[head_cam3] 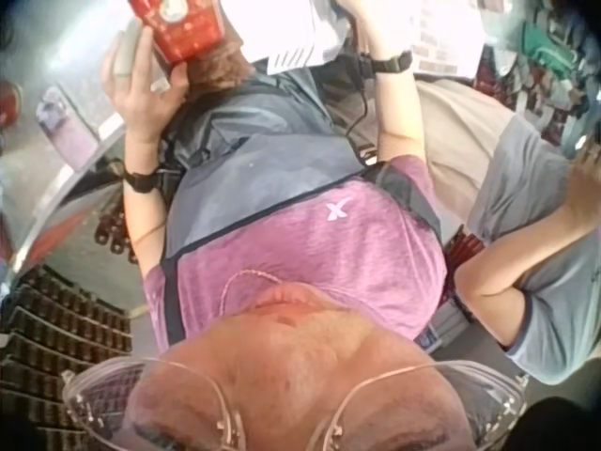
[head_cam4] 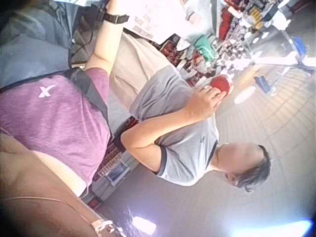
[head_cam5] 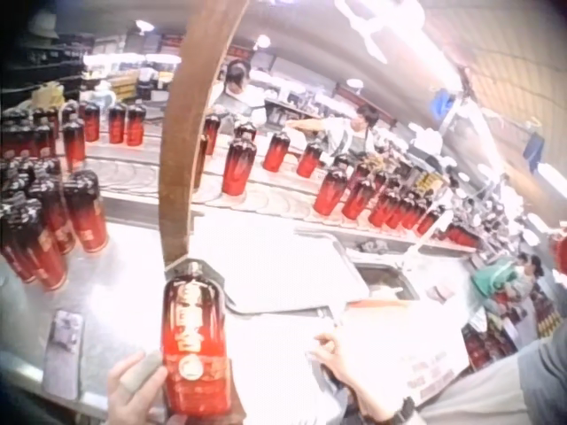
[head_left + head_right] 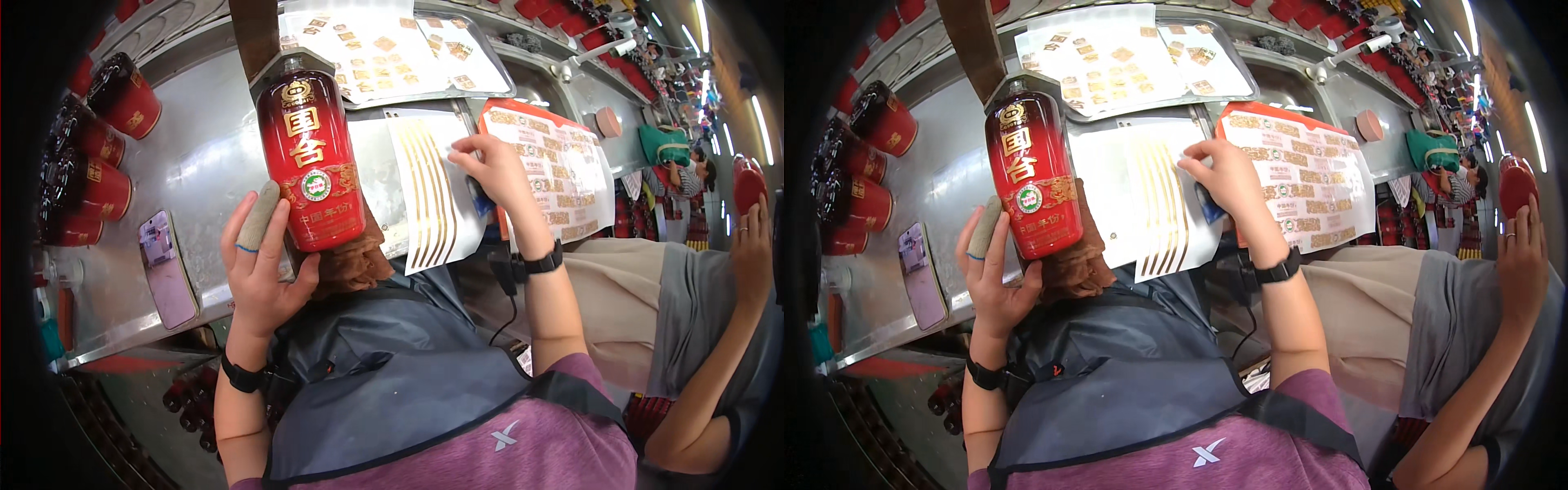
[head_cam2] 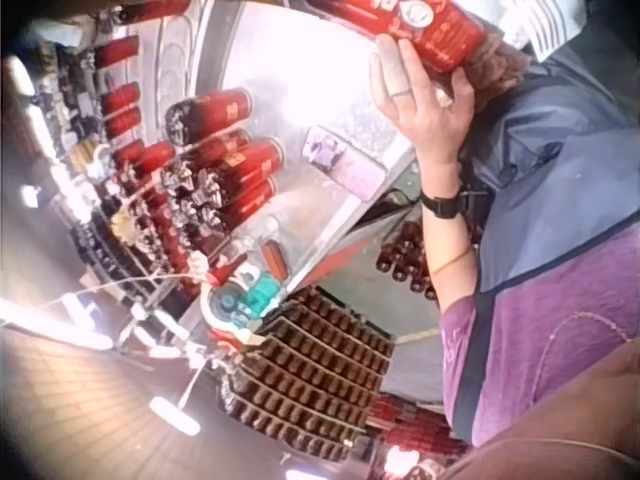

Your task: The person applies a decorative label to a bottle and smooths it with a scraper before wrapping a gold strip around the base and pressing it into place. They then set the finished bottle aside and pick up a new one to repeat the process.

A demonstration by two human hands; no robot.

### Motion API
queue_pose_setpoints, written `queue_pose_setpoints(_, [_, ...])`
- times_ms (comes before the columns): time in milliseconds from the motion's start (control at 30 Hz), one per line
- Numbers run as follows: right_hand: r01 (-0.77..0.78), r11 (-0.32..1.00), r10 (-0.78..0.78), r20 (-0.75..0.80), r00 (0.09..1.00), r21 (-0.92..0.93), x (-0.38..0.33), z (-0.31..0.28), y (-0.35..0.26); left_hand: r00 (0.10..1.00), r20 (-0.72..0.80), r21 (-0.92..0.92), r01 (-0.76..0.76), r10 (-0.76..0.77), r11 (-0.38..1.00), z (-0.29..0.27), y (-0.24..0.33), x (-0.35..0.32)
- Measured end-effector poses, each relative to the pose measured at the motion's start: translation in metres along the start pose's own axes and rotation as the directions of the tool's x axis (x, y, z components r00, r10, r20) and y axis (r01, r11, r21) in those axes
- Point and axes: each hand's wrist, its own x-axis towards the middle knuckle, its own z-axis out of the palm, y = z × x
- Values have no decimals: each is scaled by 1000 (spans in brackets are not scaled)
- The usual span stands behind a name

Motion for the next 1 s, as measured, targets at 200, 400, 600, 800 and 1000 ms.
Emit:
queue_pose_setpoints(200, [11,967,6,66,998,-254,30,9,-7,1000,-5,13,21,-21,1000,-2,1,0])
queue_pose_setpoints(400, [6,971,22,115,993,-240,35,6,-3,1000,-3,3,30,-30,1000,-2,0,0])
queue_pose_setpoints(600, [19,978,1,93,996,-208,27,11,-8,999,10,-20,38,-37,999,-5,-1,0])
queue_pose_setpoints(800, [63,975,-58,31,998,-211,19,20,-6,1000,17,-40,27,-27,999,-5,-2,-2])
queue_pose_setpoints(1000, [-33,996,36,46,998,-79,11,11,-24,1000,-17,-44,-3,2,999,-8,-1,-6])
